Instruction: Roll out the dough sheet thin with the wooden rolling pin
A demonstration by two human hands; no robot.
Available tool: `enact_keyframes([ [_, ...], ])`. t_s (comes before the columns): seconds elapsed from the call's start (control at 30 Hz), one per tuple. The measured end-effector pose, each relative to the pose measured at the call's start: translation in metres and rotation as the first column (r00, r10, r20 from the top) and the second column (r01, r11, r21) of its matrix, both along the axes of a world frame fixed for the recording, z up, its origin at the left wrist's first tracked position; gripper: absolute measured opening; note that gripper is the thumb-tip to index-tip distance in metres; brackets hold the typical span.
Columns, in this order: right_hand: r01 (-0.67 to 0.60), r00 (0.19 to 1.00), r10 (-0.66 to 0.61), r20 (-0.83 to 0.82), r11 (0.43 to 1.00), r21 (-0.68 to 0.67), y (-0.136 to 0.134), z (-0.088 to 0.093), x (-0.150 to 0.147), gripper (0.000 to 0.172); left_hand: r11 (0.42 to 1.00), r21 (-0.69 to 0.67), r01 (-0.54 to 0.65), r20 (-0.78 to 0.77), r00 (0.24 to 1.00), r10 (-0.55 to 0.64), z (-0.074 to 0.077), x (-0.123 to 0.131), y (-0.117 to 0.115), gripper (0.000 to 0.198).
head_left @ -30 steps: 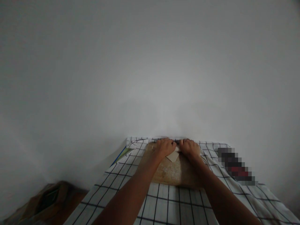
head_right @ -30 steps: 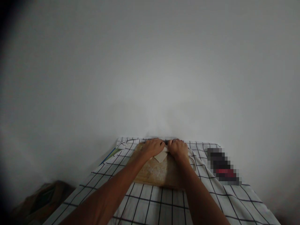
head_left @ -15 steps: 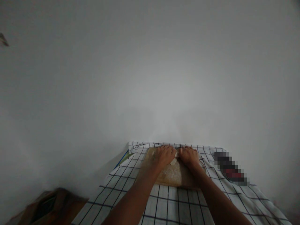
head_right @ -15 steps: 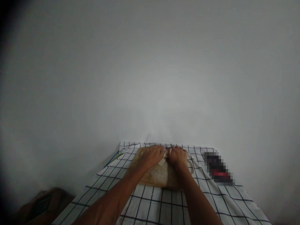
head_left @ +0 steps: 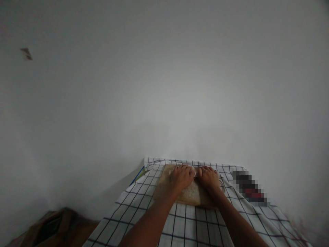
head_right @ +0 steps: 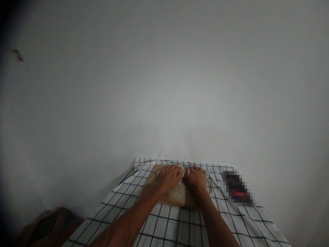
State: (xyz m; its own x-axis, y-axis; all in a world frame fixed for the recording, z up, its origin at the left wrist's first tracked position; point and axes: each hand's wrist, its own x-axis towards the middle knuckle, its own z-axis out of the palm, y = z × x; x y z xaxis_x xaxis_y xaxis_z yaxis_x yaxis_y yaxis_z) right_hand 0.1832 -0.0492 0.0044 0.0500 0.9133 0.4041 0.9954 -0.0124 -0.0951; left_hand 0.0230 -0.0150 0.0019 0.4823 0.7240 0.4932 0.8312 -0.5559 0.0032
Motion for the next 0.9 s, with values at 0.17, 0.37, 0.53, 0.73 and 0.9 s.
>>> enact_keyframes([
  [0.17, 0.0, 1.0, 0.001, 0.021, 0.999, -0.033, -0.006, 0.003, -0.001, 0.036, 0.999, 0.032, -0.009, 0.065, 0.998, 0.007, 0.0, -0.001, -0.005, 0.028],
  [0.37, 0.0, 1.0, 0.001, 0.031, 0.999, -0.034, -0.007, 0.002, 0.0, 0.036, 1.0, 0.023, -0.018, 0.053, 0.998, 0.017, -0.001, 0.001, -0.008, 0.027],
  [0.53, -0.006, 1.0, 0.006, 0.011, 1.0, -0.025, -0.007, 0.002, -0.001, 0.036, 0.999, 0.033, -0.034, 0.059, 0.998, 0.032, 0.001, 0.002, -0.009, 0.028],
  [0.73, 0.014, 1.0, -0.013, 0.01, 0.999, -0.035, -0.005, 0.0, 0.0, 0.037, 0.999, 0.033, -0.035, 0.075, 0.997, 0.033, 0.002, 0.002, -0.012, 0.028],
  [0.9, 0.009, 1.0, -0.009, 0.011, 0.998, -0.06, -0.006, 0.002, 0.0, 0.038, 0.999, 0.024, -0.03, 0.113, 0.993, 0.027, 0.002, 0.002, -0.013, 0.026],
])
